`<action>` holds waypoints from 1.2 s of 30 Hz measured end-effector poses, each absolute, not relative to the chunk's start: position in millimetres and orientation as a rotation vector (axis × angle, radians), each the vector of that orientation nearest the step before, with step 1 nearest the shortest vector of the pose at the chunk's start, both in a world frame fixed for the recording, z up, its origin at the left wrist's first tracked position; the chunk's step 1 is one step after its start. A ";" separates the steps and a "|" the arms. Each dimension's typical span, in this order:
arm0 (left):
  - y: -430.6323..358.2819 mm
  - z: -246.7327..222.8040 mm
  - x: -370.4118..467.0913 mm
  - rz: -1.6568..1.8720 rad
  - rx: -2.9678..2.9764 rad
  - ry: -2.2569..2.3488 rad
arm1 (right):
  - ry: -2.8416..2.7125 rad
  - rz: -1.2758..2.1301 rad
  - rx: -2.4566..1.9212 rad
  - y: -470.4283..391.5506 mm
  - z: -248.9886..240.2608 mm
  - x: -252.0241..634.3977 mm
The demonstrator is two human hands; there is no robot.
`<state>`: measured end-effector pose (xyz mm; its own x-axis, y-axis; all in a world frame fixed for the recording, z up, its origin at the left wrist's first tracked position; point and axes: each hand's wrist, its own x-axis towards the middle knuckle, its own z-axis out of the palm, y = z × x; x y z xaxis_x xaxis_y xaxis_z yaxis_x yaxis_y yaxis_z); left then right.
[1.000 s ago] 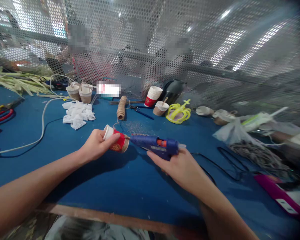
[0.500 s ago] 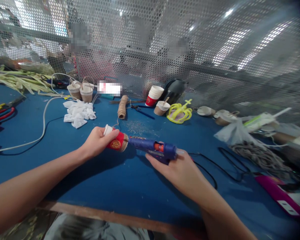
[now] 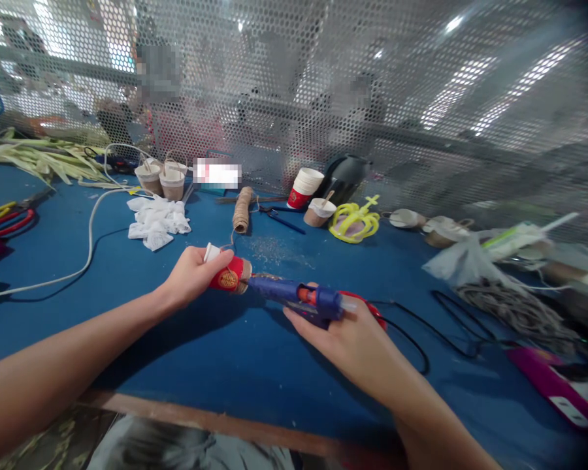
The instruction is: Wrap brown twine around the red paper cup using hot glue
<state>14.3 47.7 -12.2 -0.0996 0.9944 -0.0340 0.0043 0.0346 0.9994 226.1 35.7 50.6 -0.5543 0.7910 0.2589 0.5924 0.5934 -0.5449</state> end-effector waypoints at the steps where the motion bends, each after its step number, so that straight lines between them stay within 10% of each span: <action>1: 47.9 -12.3 14.5 1.265 1.122 1.307 | -2.342 0.562 -1.076 35.6 50.4 225.9; 22: 45.6 -7.6 12.9 1.305 1.314 1.285 | -1.725 1.181 -1.308 79.1 41.6 241.9; 36: 49.6 -8.7 10.7 1.326 1.334 1.232 | -1.776 0.743 -1.606 166.1 -2.3 247.2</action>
